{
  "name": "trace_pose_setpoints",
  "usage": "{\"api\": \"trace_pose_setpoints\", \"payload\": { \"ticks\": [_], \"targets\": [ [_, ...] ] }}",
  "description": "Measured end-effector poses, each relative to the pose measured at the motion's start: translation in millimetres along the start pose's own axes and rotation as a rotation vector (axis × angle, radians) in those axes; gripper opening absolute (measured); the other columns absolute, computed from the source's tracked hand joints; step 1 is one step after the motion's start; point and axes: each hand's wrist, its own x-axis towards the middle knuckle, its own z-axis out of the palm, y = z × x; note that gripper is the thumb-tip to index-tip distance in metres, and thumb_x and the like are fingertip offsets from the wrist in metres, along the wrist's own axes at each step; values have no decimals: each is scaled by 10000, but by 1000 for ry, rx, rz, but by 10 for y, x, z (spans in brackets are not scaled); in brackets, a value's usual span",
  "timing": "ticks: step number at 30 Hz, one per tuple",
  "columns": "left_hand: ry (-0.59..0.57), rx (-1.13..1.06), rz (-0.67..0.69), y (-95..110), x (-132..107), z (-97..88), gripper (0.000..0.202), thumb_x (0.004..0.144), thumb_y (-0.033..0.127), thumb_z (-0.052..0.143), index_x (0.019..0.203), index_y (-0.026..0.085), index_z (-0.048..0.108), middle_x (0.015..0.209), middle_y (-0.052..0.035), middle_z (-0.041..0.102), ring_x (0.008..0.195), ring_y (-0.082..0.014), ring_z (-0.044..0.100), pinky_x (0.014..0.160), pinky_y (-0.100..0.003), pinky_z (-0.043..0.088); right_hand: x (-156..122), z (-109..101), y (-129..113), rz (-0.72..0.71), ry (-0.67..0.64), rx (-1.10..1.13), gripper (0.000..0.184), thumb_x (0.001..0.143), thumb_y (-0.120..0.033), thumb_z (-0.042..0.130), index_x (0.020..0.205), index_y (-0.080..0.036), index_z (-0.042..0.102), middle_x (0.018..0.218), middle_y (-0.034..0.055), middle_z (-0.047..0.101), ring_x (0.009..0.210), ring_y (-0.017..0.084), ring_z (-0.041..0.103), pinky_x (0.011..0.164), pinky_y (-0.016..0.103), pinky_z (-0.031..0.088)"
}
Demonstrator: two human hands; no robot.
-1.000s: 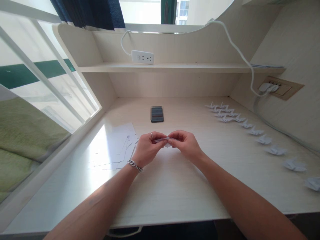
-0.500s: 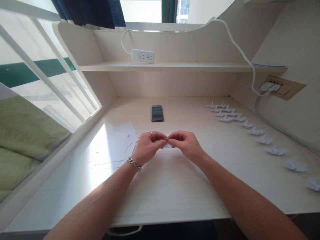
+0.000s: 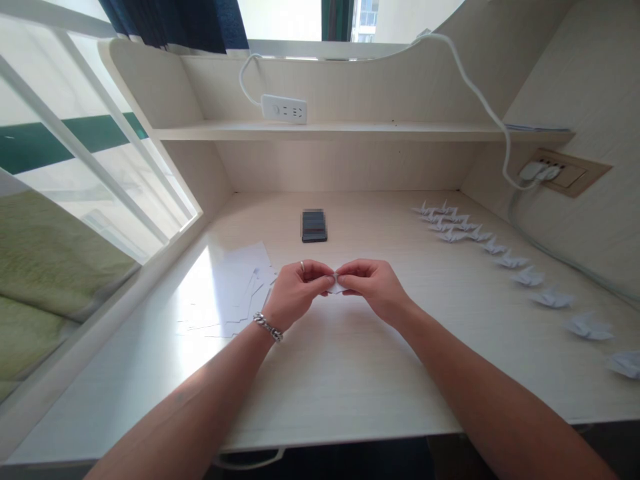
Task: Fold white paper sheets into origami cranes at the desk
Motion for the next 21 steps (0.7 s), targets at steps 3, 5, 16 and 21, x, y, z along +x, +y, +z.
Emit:
{"api": "trace_pose_setpoints", "payload": {
  "ticks": [3,5,16,21],
  "targets": [
    [6,-20,-6,-4,4,2,149,683,214,752,788,122,700,685,-30,680,624,-118,598,613,-256,488,2,1,-2,0,6,-7,198,607,-270,802,778,-175,775,745,43,732,707,172,666,702,335,559],
    [8,-28,-8,-15,6,-3,156,687,220,756,794,121,697,702,-34,682,635,-118,597,618,-255,486,-2,4,-2,6,-5,-2,205,613,-265,798,799,-181,782,770,45,740,728,175,670,721,342,564],
    [-46,-1,-26,-55,9,-44,147,703,237,751,795,129,713,722,-54,691,682,-146,617,658,-281,491,0,-19,44,-69,-37,-50,213,633,-288,819,804,-166,780,738,60,750,711,199,698,743,376,573],
    [-30,-37,-49,-56,21,-35,124,685,222,755,768,138,716,703,-40,684,669,-136,613,646,-270,490,0,-16,44,-68,-37,-44,220,619,-304,829,789,-171,781,730,56,746,704,201,695,736,383,574]
  ]
}}
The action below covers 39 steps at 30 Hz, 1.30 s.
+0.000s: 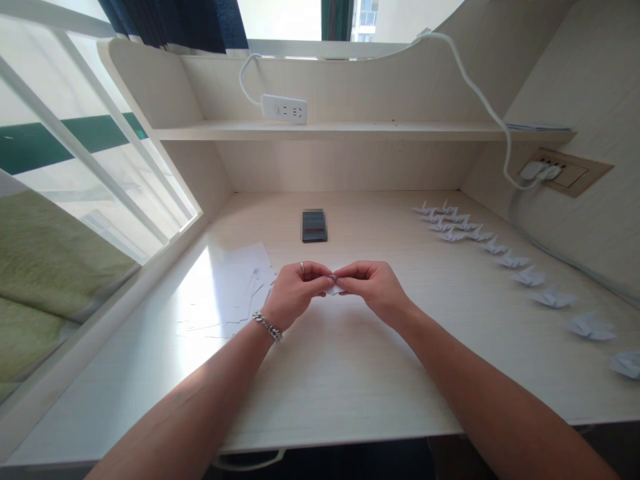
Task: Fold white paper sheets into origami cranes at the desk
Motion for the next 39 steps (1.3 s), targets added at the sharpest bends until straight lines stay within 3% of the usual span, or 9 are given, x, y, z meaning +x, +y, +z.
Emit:
{"api": "trace_pose_setpoints", "payload": {
  "ticks": [7,19,26,39],
  "targets": [
    [-27,-93,-22,-16,4,-1,114,687,215,757,770,148,716,701,-20,664,670,-117,599,648,-258,486,-7,20,-26,23,8,44,177,609,-269,821,757,-182,780,714,37,737,691,184,687,716,363,580],
    [-23,-24,14,10,-10,5,59,699,202,737,738,159,726,688,-13,669,661,-114,592,646,-246,485,-11,26,-36,38,17,62,157,607,-246,797,745,-176,773,715,39,726,686,184,677,719,366,573],
    [-11,80,65,21,-21,0,64,680,184,738,731,147,728,673,-32,688,651,-139,615,652,-271,496,-9,18,-55,97,-16,67,230,637,-363,803,742,-167,743,732,48,717,712,190,681,709,350,550],
    [2,16,36,44,-27,20,133,681,199,729,800,140,739,754,-52,714,685,-146,637,693,-295,539,6,7,-49,67,56,20,261,581,-339,826,749,-158,743,726,44,709,694,176,657,685,341,546]
  ]
}}
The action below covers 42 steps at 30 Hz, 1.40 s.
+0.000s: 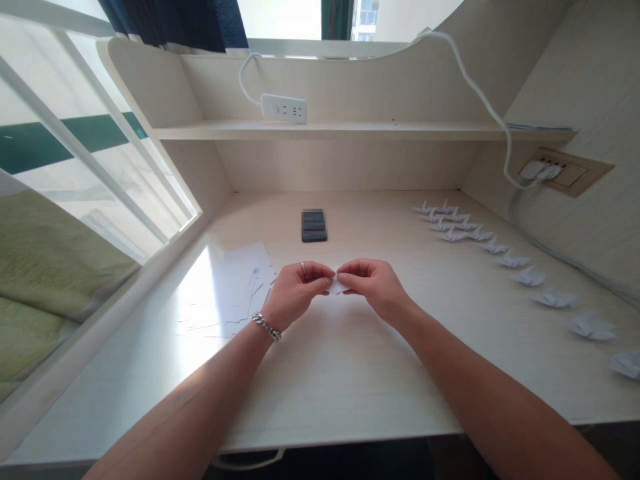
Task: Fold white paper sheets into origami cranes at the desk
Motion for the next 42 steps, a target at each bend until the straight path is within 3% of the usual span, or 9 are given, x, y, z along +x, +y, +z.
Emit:
{"api": "trace_pose_setpoints", "payload": {
  "ticks": [5,14,27,36,42],
  "targets": [
    [11,-60,-13,-4,5,12,172,688,230,739,828,129,737,768,-63,722,701,-157,657,705,-305,549,13,-2,41,-48,6,-55,244,616,-338,808,765,-157,742,735,47,711,700,180,655,688,347,549],
    [1,31,25,-57,24,-18,226,709,290,771,845,113,737,788,-87,733,704,-155,651,677,-287,527,12,-7,77,-98,-8,-104,192,662,-300,781,778,-160,718,723,32,700,678,173,652,668,341,548],
    [26,20,47,-70,33,-3,201,686,252,775,832,120,733,762,-61,732,681,-144,655,673,-282,539,39,-5,92,-120,-12,-82,199,642,-270,789,763,-150,686,713,27,676,674,171,636,661,344,533],
    [96,65,136,-69,10,70,155,696,212,761,790,120,678,741,-34,699,679,-122,645,655,-246,535,41,-11,107,-192,-3,-119,151,676,-213,753,701,-167,612,680,-2,625,650,135,567,615,286,449],
    [136,19,114,-77,9,64,255,651,228,808,814,123,642,734,-35,700,695,-143,671,654,-261,554,38,-19,124,-162,-58,-133,205,704,-280,755,832,-168,641,789,23,652,738,164,607,684,319,481]
  ]
}}
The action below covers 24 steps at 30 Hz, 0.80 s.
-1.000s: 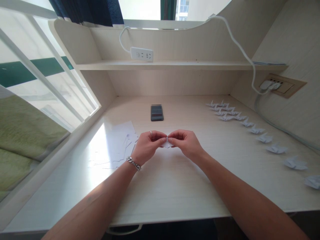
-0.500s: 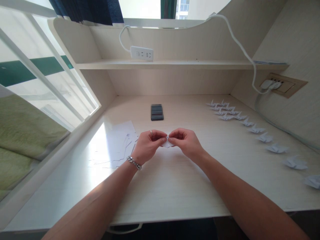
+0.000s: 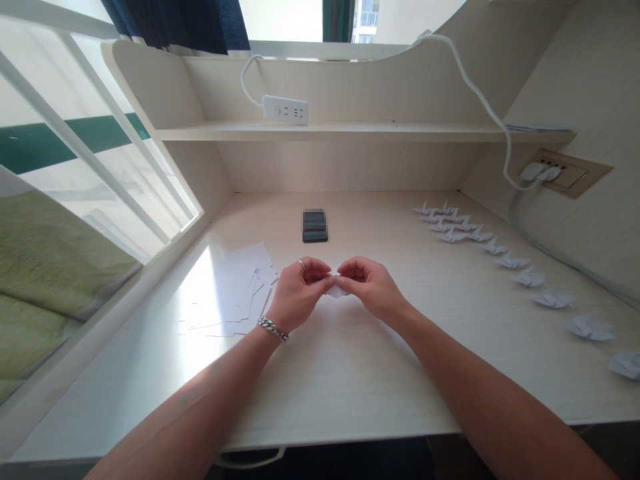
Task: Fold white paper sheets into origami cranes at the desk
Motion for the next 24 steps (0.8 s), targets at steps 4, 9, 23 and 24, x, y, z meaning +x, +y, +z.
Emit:
{"api": "trace_pose_setpoints", "payload": {
  "ticks": [4,9,23,24],
  "targets": [
    [-62,-73,-63,-13,24,-56,270,700,258,777,899,114,663,781,-66,729,717,-169,693,681,-307,577,20,-29,9,-39,23,-42,153,710,-261,739,782,-177,634,757,13,641,716,159,599,673,313,473],
    [-77,26,-21,-23,28,-75,215,719,243,759,879,120,685,816,-70,733,752,-163,689,714,-295,564,25,-50,22,-38,33,-43,169,711,-263,735,823,-181,639,772,17,646,726,163,599,674,315,479],
    [-23,14,66,-49,39,-74,183,701,205,760,842,135,667,776,-34,704,738,-138,670,698,-254,546,15,-57,-29,-9,15,-8,203,709,-257,733,860,-172,627,791,21,650,739,167,626,683,329,510],
    [-24,2,47,-47,43,-77,191,699,207,760,851,134,670,779,-38,707,737,-142,672,694,-258,549,14,-63,-28,-19,19,-29,193,715,-259,728,855,-172,627,793,23,650,741,169,627,683,331,513]
  ]
}}
